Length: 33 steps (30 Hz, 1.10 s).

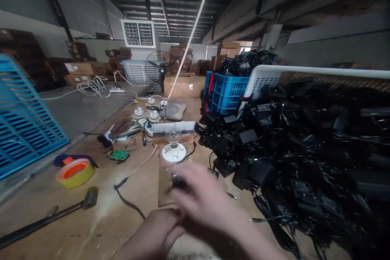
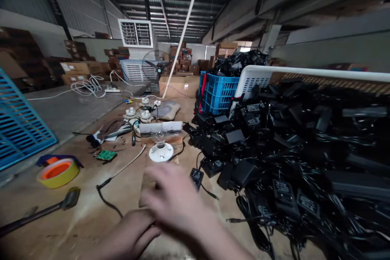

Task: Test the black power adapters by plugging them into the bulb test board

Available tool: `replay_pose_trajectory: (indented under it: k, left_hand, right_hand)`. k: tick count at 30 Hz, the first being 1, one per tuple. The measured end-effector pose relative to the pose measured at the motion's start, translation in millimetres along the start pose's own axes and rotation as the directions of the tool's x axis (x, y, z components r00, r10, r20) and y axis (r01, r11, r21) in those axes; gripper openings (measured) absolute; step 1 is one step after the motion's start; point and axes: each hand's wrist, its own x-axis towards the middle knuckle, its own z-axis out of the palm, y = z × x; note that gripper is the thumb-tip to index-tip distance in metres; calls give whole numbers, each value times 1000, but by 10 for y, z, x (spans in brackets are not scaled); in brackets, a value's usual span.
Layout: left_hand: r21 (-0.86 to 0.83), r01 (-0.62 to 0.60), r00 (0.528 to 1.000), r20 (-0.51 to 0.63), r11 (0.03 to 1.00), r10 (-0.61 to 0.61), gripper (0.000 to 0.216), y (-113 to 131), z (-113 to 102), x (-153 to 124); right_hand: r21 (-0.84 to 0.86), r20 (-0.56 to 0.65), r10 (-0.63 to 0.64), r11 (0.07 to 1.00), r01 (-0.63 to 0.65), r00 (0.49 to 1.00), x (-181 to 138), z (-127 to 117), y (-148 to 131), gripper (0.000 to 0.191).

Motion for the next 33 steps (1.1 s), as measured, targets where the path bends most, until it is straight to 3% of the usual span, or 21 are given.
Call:
replay_pose_trajectory:
  k: [1, 3, 4, 6, 9, 11, 14, 17, 20, 22, 25, 26, 28, 30, 31, 33]
  left_hand:
    - [-5, -74, 992, 103, 997, 74, 27, -74, -26, -21]
    - [-10, -167, 951, 262, 986, 164, 18, -213, -51, -51]
    - [-2, -166, 947, 278, 986, 160, 15, -271, -45, -59]
    - [9, -110, 969, 222, 994, 105, 14, -356, 2, -69]
    - [-19, -101, 980, 173, 995, 103, 17, -422, 100, -77]
    - [-34, -97, 983, 153, 995, 101, 20, -439, 131, -79]
    - [-49, -54, 986, 157, 997, 61, 21, -417, 89, -69]
    - [-42, -43, 978, 204, 998, 51, 18, -364, 9, -46]
    - [-38, -109, 981, 156, 993, 114, 16, -355, -1, -46]
    - [-56, -170, 978, 111, 984, 175, 18, -387, 39, -67]
    - [-98, -209, 972, 91, 973, 217, 21, -450, 109, -103]
    - [-111, -216, 970, 87, 970, 226, 21, -466, 123, -109]
    - [-131, -232, 967, 78, 964, 243, 21, -486, 133, -111]
    - [-147, -249, 961, 82, 957, 263, 23, -494, 128, -111]
    - [-155, -257, 958, 87, 954, 272, 24, -495, 122, -114]
    - [-164, -257, 956, 102, 952, 275, 26, -491, 106, -128]
  right_hand:
    - [-48, -105, 178, 982, -184, 978, -23, -157, 249, 32]
    - [-99, -275, 460, 860, -501, 844, -50, -418, 789, 30]
    - [-105, -310, 560, 783, -613, 768, -51, -502, 1045, 24]
    - [-80, -324, 679, 674, -734, 658, -23, -575, 1455, 6]
    - [26, -296, 738, 641, -767, 607, 80, -577, 1735, 12]
    - [141, -298, 743, 655, -742, 599, 139, -592, 1721, 18]
    - [367, -269, 754, 655, -660, 599, 91, -572, 1484, 35]
    - [537, -112, 748, 599, -594, 654, -201, -367, 1100, 47]
    - [592, 59, 730, 524, -612, 681, -658, -150, 782, 51]
    - [513, 65, 745, 546, -662, 664, -943, -165, 697, 53]
    - [155, -82, 755, 654, -740, 650, -1204, -404, 671, 53]
    - [37, -151, 727, 682, -731, 670, -1241, -482, 649, 51]
    - [-109, -172, 619, 761, -639, 766, -1269, -549, 556, 42]
    - [-152, 16, 486, 865, -479, 874, -1282, -482, 431, 28]
    - [-154, 157, 431, 900, -409, 889, -1303, -414, 380, 28]
    - [-210, 347, 415, 908, -362, 841, -1393, -265, 336, 47]
